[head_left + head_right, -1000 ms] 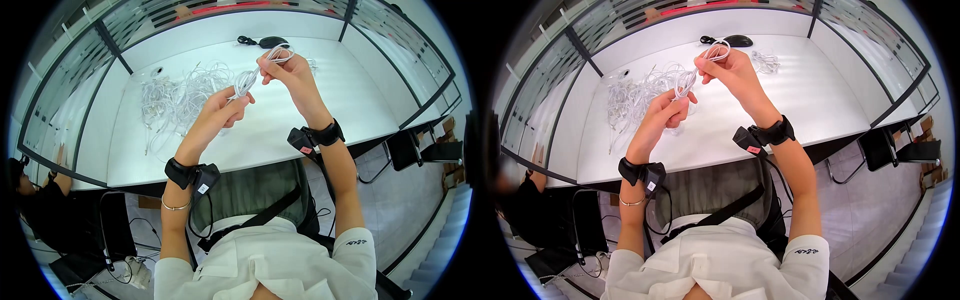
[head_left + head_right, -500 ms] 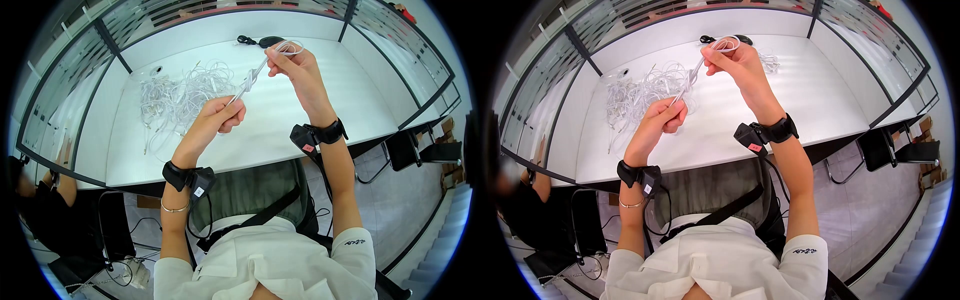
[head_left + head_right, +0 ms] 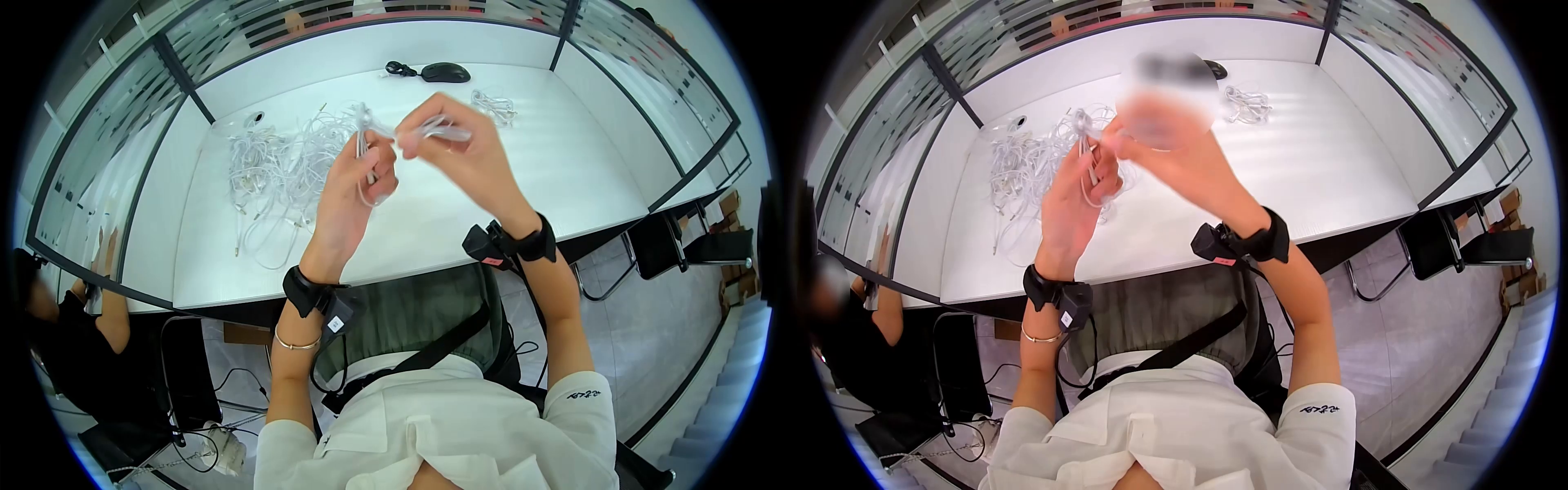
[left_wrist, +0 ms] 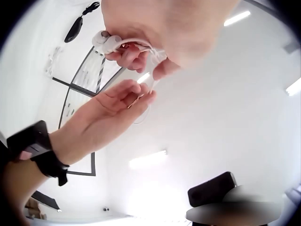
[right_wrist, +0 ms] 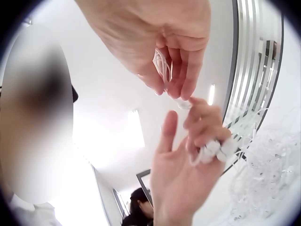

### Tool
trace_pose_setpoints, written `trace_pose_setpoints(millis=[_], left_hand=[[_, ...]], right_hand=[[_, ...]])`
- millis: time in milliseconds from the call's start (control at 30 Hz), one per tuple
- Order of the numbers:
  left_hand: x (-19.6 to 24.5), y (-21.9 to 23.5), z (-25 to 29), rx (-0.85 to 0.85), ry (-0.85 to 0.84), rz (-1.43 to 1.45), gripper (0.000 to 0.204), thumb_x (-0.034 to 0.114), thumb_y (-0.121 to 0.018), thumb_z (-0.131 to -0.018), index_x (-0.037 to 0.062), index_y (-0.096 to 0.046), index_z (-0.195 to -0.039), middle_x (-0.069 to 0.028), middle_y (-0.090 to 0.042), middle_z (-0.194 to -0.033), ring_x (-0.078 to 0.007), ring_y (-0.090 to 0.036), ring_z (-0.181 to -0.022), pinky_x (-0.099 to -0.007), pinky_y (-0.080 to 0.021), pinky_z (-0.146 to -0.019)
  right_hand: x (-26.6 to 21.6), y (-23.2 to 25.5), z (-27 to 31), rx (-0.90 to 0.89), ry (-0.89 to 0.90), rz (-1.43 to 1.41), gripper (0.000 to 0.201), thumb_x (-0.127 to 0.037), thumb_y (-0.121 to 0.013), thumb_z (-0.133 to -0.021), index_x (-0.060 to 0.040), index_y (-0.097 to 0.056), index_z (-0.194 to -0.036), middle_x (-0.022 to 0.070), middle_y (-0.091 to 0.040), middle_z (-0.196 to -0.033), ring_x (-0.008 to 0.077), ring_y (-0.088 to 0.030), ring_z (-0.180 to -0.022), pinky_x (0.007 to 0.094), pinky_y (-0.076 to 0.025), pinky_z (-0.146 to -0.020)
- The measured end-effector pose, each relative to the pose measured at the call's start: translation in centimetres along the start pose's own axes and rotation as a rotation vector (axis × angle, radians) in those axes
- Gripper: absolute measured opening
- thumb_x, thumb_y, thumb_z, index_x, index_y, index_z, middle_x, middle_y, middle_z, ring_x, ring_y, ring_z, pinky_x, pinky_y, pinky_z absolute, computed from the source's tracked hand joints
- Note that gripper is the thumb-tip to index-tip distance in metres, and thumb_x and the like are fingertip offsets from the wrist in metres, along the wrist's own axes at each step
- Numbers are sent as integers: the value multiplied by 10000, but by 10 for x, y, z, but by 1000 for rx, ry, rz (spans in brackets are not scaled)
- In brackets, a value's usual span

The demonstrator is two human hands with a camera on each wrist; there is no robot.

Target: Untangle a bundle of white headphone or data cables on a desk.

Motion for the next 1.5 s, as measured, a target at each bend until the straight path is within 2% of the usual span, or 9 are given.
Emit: trace_pose_setpoints(millis=[100,267,400,567,667,733,1067,1333,1500], left_hand=[[4,-4,1,25,-16,152,411,318,-479,-947,32,-466,-1242,-12,-542,-954,-108,-492,-976,-264,-375,-849],[-5,18,-5,172,-27,-70,236,292,-492,-966,61,-540,-966,-5,-555,-861,-93,-510,-780,-250,-408,-722],[-7,23,-10,67,-57,-7,206,266,-505,-961,64,-511,-923,3,-529,-775,-74,-481,-700,-226,-384,-647],[-16,10,-4,-44,100,-85,157,173,-522,-943,32,-509,-1013,47,-440,-726,-29,-328,-559,-175,-263,-528],[-11,-1,-1,16,-33,-391,183,136,-508,-946,13,-513,-1082,56,-446,-746,-15,-317,-572,-175,-242,-521],[-10,6,-1,36,-156,-686,304,111,-534,-917,-34,-496,-1181,-57,-596,-857,-111,-520,-718,-251,-424,-654],[3,0,-1,167,-204,-909,195,162,-612,-875,-18,-587,-947,-93,-531,-636,-118,-429,-563,-275,-358,-521],[-6,6,-6,169,-229,-931,196,168,-628,-847,-17,-594,-902,-104,-565,-635,-169,-465,-528,-290,-372,-519],[-1,-10,-5,64,-294,-1138,311,87,-655,-812,-10,-565,-1094,-80,-588,-975,-184,-542,-862,-302,-430,-799]], right_hand=[[5,-17,11,-70,68,294,107,-65,-659,-828,-46,-604,-918,25,-629,-870,133,-610,-825,275,-497,-744],[-14,-36,26,-178,407,800,373,-60,-687,-730,-110,-583,-1085,66,-608,-1010,241,-578,-916,339,-481,-804],[-19,-1,13,-179,85,349,410,-112,-655,-794,-95,-574,-1195,39,-615,-1014,162,-567,-899,327,-433,-865],[4,1,0,-193,43,428,397,-196,-650,-832,-98,-560,-1206,34,-603,-1001,144,-527,-825,275,-424,-777],[19,-6,2,-229,-42,493,362,-246,-659,-840,-100,-557,-1155,13,-582,-846,123,-497,-707,241,-406,-649],[20,-7,1,-213,-125,532,335,-263,-666,-838,-92,-562,-1107,-2,-553,-749,105,-474,-638,228,-387,-586],[17,-1,-2,-163,-80,342,205,-189,-708,-812,-76,-609,-952,-35,-524,-670,49,-452,-591,193,-365,-554],[26,1,2,-217,-39,385,226,-197,-693,-825,-85,-602,-998,-23,-598,-866,83,-524,-694,223,-430,-591],[37,30,-1,-230,-97,474,241,-246,-673,-843,-79,-606,-1003,3,-590,-780,73,-512,-639,223,-410,-563]])
Point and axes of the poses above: each hand's wrist, its own z-axis away from the middle knuckle, its own y-axis out of the back of the hand, x = y × z, the point moved 7 cm from there along -z, towards the middle knuckle
